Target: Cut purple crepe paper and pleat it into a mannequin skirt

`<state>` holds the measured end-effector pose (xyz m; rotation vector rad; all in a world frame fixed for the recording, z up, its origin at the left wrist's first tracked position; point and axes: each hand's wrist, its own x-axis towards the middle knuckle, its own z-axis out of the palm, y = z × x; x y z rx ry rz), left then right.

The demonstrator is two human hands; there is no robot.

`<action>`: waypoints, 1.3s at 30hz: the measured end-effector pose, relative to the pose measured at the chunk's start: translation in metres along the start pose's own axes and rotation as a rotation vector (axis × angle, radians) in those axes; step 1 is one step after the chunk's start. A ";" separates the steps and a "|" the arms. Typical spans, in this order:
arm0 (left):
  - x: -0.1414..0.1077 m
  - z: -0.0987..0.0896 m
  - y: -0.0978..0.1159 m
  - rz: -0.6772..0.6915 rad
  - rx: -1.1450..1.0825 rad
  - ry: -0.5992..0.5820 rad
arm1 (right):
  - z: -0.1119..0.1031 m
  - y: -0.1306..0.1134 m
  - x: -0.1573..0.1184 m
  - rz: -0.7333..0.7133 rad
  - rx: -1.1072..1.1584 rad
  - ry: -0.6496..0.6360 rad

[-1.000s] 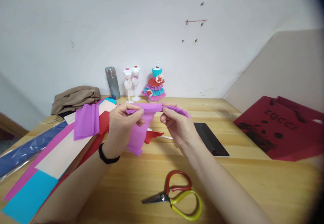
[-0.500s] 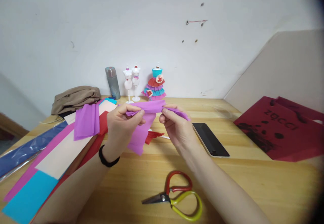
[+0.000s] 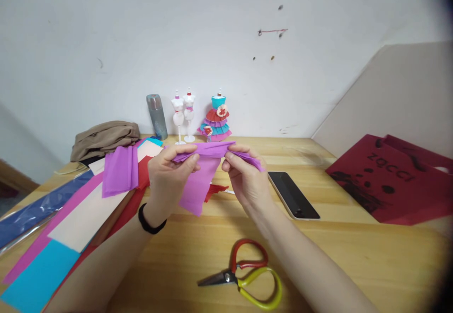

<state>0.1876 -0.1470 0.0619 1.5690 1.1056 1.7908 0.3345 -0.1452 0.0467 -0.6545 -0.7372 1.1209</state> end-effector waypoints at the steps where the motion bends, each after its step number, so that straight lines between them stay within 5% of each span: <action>1: 0.001 -0.001 -0.001 0.032 0.041 0.005 | 0.000 0.000 0.000 -0.016 -0.008 -0.006; 5: 0.005 -0.004 -0.004 0.171 0.174 0.038 | -0.003 0.001 0.000 -0.093 -0.054 -0.046; 13: 0.010 -0.011 -0.002 0.194 0.202 0.001 | -0.011 0.005 0.002 -0.265 -0.168 -0.096; 39: 0.010 -0.014 -0.006 0.337 0.302 -0.016 | -0.011 0.002 0.000 -0.311 -0.298 -0.097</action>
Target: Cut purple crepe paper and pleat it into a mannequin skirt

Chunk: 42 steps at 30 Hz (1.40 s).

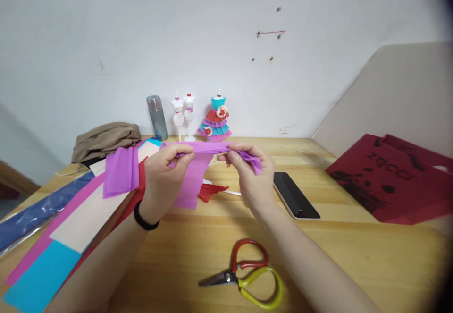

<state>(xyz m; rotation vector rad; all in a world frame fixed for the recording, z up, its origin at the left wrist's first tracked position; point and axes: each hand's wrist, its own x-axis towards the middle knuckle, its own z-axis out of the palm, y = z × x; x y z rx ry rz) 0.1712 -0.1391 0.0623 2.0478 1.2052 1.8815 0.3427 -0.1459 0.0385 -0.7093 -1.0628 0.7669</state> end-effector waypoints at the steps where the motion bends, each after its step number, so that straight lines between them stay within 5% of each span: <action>1: 0.000 0.000 0.002 -0.012 -0.008 0.000 | 0.000 0.000 0.000 0.007 -0.004 -0.002; 8: 0.001 0.004 0.011 -0.196 -0.135 0.045 | -0.001 0.000 0.003 0.057 0.041 -0.015; 22: -0.007 0.008 0.011 -0.334 -0.366 0.127 | 0.001 -0.008 0.003 0.134 0.102 0.035; 34: -0.007 0.009 0.011 -0.273 -0.354 0.120 | 0.000 -0.004 0.003 0.114 0.102 0.053; 42: 0.004 -0.001 0.009 -0.343 -0.443 -0.068 | -0.002 -0.002 0.004 0.082 0.078 0.049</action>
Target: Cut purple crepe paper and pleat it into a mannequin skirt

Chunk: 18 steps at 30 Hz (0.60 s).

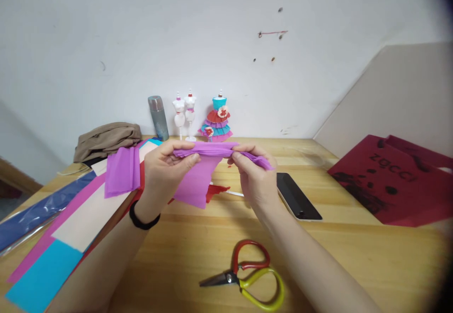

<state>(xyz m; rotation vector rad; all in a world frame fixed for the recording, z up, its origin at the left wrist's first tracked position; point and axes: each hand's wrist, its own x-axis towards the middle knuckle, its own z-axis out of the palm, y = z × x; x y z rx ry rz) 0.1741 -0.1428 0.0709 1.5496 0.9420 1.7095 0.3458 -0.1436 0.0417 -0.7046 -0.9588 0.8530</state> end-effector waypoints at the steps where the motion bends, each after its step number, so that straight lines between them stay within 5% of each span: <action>1: 0.001 -0.002 0.002 -0.018 -0.008 -0.032 | -0.001 0.001 0.000 -0.020 -0.007 -0.003; 8: 0.005 -0.007 0.008 -0.158 -0.047 -0.260 | -0.005 0.009 -0.001 -0.139 -0.064 -0.049; 18: 0.006 -0.009 0.002 -0.241 -0.043 -0.249 | -0.008 0.012 -0.002 -0.181 -0.106 -0.085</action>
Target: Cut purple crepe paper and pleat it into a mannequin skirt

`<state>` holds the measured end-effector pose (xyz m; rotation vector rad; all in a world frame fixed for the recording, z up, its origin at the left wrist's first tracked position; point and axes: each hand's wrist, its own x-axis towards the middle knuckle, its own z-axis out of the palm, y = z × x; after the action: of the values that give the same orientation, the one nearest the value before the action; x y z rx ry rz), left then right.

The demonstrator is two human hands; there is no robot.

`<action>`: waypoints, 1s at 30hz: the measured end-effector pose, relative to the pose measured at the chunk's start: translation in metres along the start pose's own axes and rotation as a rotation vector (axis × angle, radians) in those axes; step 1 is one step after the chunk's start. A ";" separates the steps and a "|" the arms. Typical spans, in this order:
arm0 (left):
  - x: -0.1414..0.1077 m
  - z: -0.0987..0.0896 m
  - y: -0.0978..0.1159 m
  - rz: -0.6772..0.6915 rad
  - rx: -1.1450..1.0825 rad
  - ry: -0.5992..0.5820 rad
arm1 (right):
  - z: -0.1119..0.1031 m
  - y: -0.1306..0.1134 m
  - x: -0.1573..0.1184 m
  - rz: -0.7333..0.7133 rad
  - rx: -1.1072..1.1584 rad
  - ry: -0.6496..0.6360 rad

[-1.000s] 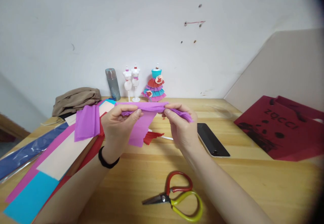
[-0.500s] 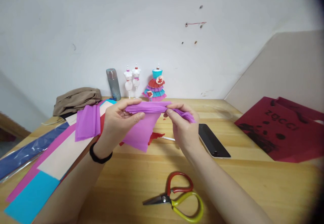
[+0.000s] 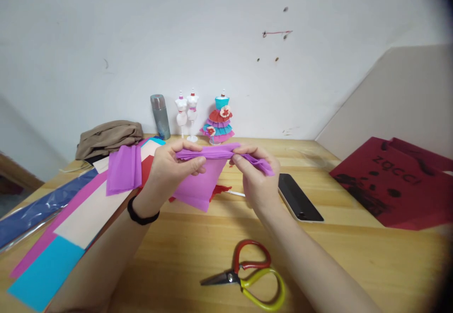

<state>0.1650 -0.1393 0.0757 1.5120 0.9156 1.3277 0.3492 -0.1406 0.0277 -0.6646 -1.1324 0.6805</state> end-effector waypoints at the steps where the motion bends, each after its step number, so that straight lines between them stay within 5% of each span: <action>1: 0.000 0.000 0.000 0.003 -0.001 0.009 | 0.000 0.000 0.000 -0.005 -0.003 -0.006; 15: 0.002 0.000 0.002 0.053 0.027 0.113 | 0.001 -0.005 0.003 0.056 0.044 0.047; 30: -0.002 0.000 0.010 0.025 0.035 0.058 | 0.002 -0.009 0.004 0.068 0.016 0.061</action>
<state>0.1644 -0.1445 0.0845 1.5225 0.9642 1.3866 0.3492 -0.1427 0.0372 -0.7084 -1.0516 0.7216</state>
